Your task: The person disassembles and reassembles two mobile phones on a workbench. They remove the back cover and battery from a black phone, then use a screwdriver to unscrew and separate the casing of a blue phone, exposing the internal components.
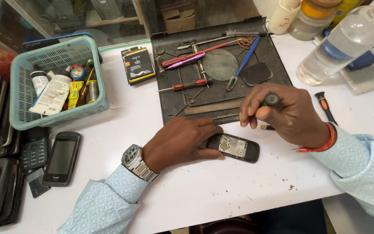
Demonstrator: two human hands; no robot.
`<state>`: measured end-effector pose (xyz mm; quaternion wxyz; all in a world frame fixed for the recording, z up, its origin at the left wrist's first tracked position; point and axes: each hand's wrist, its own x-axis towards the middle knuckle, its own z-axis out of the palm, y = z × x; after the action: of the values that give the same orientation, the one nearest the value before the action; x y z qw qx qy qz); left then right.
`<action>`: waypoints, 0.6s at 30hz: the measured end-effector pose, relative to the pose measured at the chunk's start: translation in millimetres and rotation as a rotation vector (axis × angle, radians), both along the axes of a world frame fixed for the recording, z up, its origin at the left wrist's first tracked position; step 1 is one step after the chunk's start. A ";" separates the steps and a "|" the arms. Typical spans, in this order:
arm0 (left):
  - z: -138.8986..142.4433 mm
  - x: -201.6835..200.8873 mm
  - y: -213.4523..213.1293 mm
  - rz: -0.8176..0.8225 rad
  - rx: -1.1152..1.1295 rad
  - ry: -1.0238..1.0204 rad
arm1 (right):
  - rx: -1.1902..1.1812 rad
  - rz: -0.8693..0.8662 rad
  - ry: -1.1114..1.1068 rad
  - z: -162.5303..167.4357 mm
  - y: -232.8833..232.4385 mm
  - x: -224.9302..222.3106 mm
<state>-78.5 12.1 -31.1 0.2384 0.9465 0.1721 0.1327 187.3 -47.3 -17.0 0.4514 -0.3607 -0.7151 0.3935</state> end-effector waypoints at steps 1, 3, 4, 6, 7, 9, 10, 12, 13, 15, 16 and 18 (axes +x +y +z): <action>0.0 -0.1 -0.1 0.003 -0.007 0.004 | 0.006 0.002 0.027 -2.6 -1.0 -1.2; 0.0 -0.1 -0.1 0.002 -0.006 -0.002 | -0.017 0.026 0.114 -7.7 -3.8 -2.6; 0.1 -0.3 -0.1 0.002 -0.005 -0.005 | -0.029 0.039 0.159 -9.9 -4.9 -2.8; 0.2 -0.9 0.3 -0.005 -0.006 -0.019 | -0.061 0.071 0.241 -13.3 -6.8 -2.5; 0.3 -1.3 0.4 -0.008 -0.007 -0.026 | -0.078 0.087 0.282 -14.4 -7.4 -2.3; 0.2 -1.3 0.3 -0.005 -0.008 -0.020 | -0.110 0.115 0.337 -15.9 -6.9 -1.8; 0.3 -1.5 0.4 -0.004 -0.008 -0.017 | -0.125 0.128 0.364 -16.5 -6.6 -1.9; 0.2 -1.7 0.3 -0.005 -0.010 -0.026 | -0.131 0.148 0.367 -17.7 -6.9 -2.7; 0.2 -1.9 0.3 -0.006 -0.009 -0.030 | -0.132 0.158 0.369 -18.4 -6.5 -3.5; 0.0 -1.9 0.2 -0.002 -0.013 -0.017 | -0.141 0.164 0.368 -20.2 -6.5 -5.3; -0.1 -1.7 0.1 -0.001 -0.016 -0.011 | -0.147 0.166 0.367 -20.8 -6.7 -5.8; -0.3 -1.7 0.0 -0.002 -0.009 -0.017 | -0.154 0.167 0.352 -21.5 -6.7 -6.3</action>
<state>-80.1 12.2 -31.5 0.2445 0.9444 0.1696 0.1399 181.0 -54.0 -38.5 0.5062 -0.2591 -0.6204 0.5401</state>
